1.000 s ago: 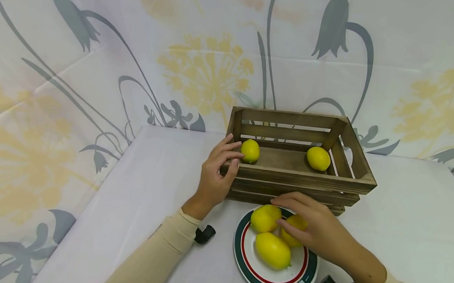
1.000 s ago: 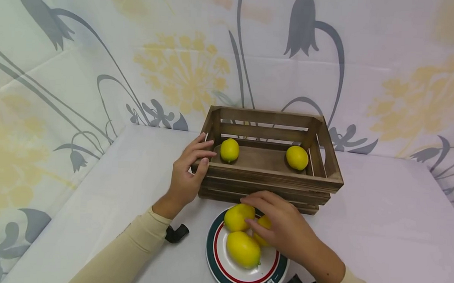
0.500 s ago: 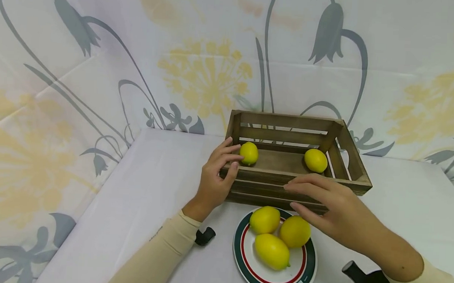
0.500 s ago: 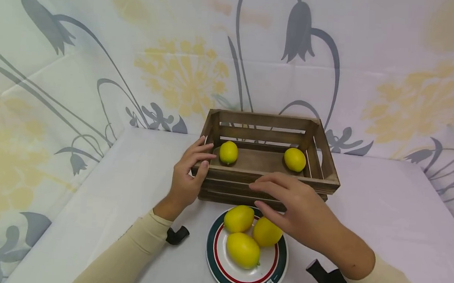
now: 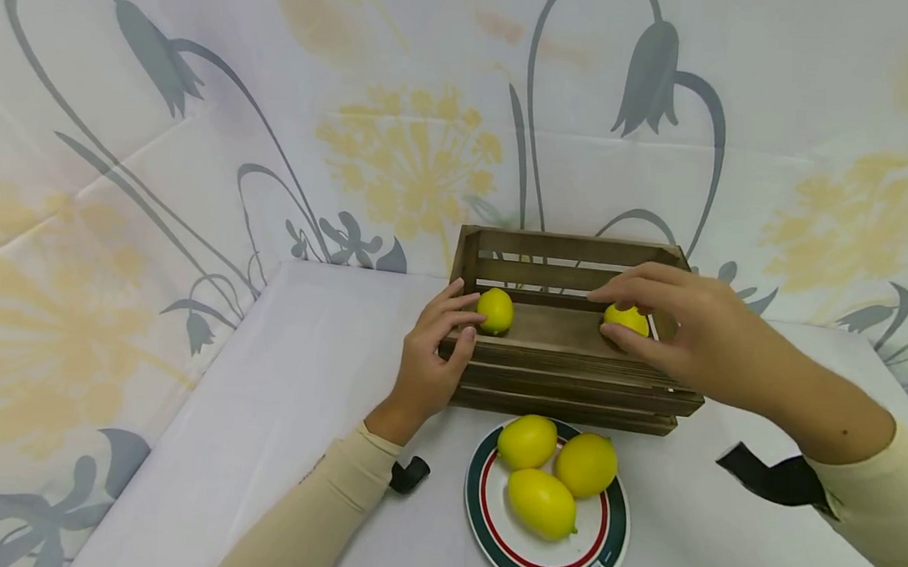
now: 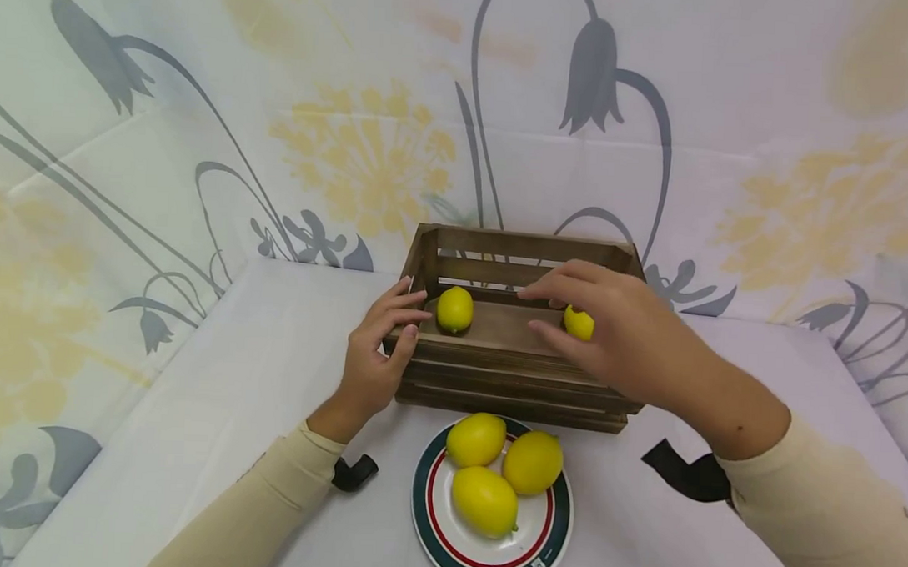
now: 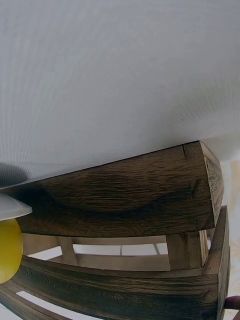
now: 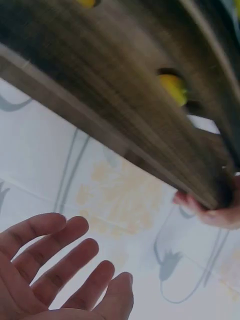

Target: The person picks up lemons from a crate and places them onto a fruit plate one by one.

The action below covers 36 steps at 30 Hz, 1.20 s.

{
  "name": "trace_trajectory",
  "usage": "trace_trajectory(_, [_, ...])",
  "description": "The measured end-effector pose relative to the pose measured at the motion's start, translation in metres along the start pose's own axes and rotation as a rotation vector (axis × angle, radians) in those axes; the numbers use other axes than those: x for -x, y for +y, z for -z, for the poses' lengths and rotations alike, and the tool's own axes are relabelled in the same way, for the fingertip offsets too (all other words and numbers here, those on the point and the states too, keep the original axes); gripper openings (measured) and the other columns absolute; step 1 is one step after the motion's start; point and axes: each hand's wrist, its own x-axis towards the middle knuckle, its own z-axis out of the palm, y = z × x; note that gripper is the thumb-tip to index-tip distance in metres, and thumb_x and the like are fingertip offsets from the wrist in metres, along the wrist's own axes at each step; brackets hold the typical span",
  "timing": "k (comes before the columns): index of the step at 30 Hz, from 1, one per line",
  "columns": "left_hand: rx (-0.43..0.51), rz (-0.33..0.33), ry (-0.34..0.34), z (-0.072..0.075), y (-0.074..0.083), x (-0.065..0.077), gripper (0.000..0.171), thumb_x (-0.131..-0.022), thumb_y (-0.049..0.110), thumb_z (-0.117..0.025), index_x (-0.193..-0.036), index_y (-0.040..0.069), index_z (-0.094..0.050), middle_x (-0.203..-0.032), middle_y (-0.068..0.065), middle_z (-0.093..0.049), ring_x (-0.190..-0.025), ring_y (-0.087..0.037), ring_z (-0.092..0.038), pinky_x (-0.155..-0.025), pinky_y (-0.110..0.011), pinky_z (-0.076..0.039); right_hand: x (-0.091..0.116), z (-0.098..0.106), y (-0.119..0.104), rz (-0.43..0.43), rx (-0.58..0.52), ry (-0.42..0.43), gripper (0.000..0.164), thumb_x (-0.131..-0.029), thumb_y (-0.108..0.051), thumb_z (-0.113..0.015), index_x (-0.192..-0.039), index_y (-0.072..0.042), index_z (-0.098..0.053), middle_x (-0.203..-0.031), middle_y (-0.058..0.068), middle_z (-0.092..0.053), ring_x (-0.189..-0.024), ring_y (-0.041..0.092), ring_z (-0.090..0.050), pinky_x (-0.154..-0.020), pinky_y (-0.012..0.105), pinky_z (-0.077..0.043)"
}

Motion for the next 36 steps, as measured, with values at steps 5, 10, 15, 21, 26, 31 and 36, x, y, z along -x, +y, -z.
trace_trajectory(5, [0.011, -0.005, 0.001, 0.0, 0.0, 0.0, 0.022, -0.098, 0.011, -0.055, -0.109, -0.001, -0.07, -0.134, -0.016, -0.062, -0.146, -0.026, -0.039, -0.123, -0.042, -0.03, -0.019, 0.011, 0.01, -0.099, 0.031, -0.087, 0.036, -0.08, -0.005, -0.081, -0.114, -0.015, -0.073, -0.098, -0.006, -0.069, -0.079, 0.003, -0.056, -0.063, 0.013, -0.047])
trace_trajectory(10, [0.002, -0.007, 0.006, 0.001, -0.001, 0.0, 0.023, -0.099, 0.013, -0.054, -0.11, 0.001, -0.07, -0.134, -0.015, -0.062, -0.146, -0.025, -0.04, -0.122, -0.042, -0.03, -0.039, 0.015, 0.021, -0.262, 0.011, -0.202, 0.027, -0.089, -0.013, -0.075, -0.116, -0.014, -0.072, -0.101, -0.003, -0.071, -0.08, 0.01, -0.063, -0.069, 0.022, -0.054])
trace_trajectory(15, [-0.004, -0.007, -0.001, 0.001, -0.002, 0.001, 0.024, -0.099, 0.016, -0.054, -0.11, 0.002, -0.07, -0.135, -0.013, -0.062, -0.146, -0.025, -0.04, -0.122, -0.043, -0.03, -0.052, 0.013, 0.04, -0.39, -0.057, -0.297, 0.026, -0.094, -0.016, -0.07, -0.119, -0.01, -0.07, -0.112, 0.007, -0.072, -0.093, 0.022, -0.069, -0.078, 0.037, -0.059])
trace_trajectory(21, [0.003, -0.017, -0.002, 0.0, -0.003, 0.001, 0.024, -0.1, 0.017, -0.054, -0.11, 0.002, -0.07, -0.135, -0.015, -0.062, -0.146, -0.027, -0.04, -0.122, -0.043, -0.03, -0.064, 0.007, 0.06, -0.458, -0.049, -0.379, 0.028, -0.097, -0.021, -0.066, -0.122, -0.009, -0.069, -0.115, 0.012, -0.072, -0.101, 0.027, -0.068, -0.078, 0.04, -0.057])
trace_trajectory(26, [0.006, -0.015, -0.006, 0.001, -0.002, 0.001, 0.023, -0.098, 0.014, -0.055, -0.11, 0.0, -0.07, -0.134, -0.017, -0.062, -0.146, -0.027, -0.04, -0.123, -0.043, -0.03, -0.068, -0.003, 0.078, -0.462, -0.063, -0.431, 0.032, -0.098, -0.022, -0.065, -0.124, -0.005, -0.067, -0.113, 0.015, -0.071, -0.096, 0.028, -0.067, -0.077, 0.04, -0.056])
trace_trajectory(31, [0.005, -0.012, -0.008, 0.001, -0.002, 0.001, 0.022, -0.097, 0.011, -0.056, -0.11, 0.0, -0.07, -0.134, -0.016, -0.062, -0.146, -0.027, -0.04, -0.123, -0.043, -0.03, -0.071, -0.011, 0.092, -0.463, -0.06, -0.471, 0.032, -0.098, -0.022, -0.064, -0.123, -0.003, -0.067, -0.114, 0.017, -0.071, -0.099, 0.033, -0.068, -0.085, 0.05, -0.057])
trace_trajectory(36, [0.009, -0.016, -0.012, 0.002, -0.002, 0.001, 0.023, -0.099, 0.015, -0.055, -0.111, 0.002, -0.07, -0.135, -0.016, -0.062, -0.146, -0.028, -0.039, -0.122, -0.044, -0.03, -0.073, -0.015, 0.103, -0.483, -0.068, -0.517, 0.033, -0.1, -0.023, -0.061, -0.125, -0.003, -0.066, -0.119, 0.021, -0.069, -0.105, 0.037, -0.067, -0.088, 0.053, -0.056])
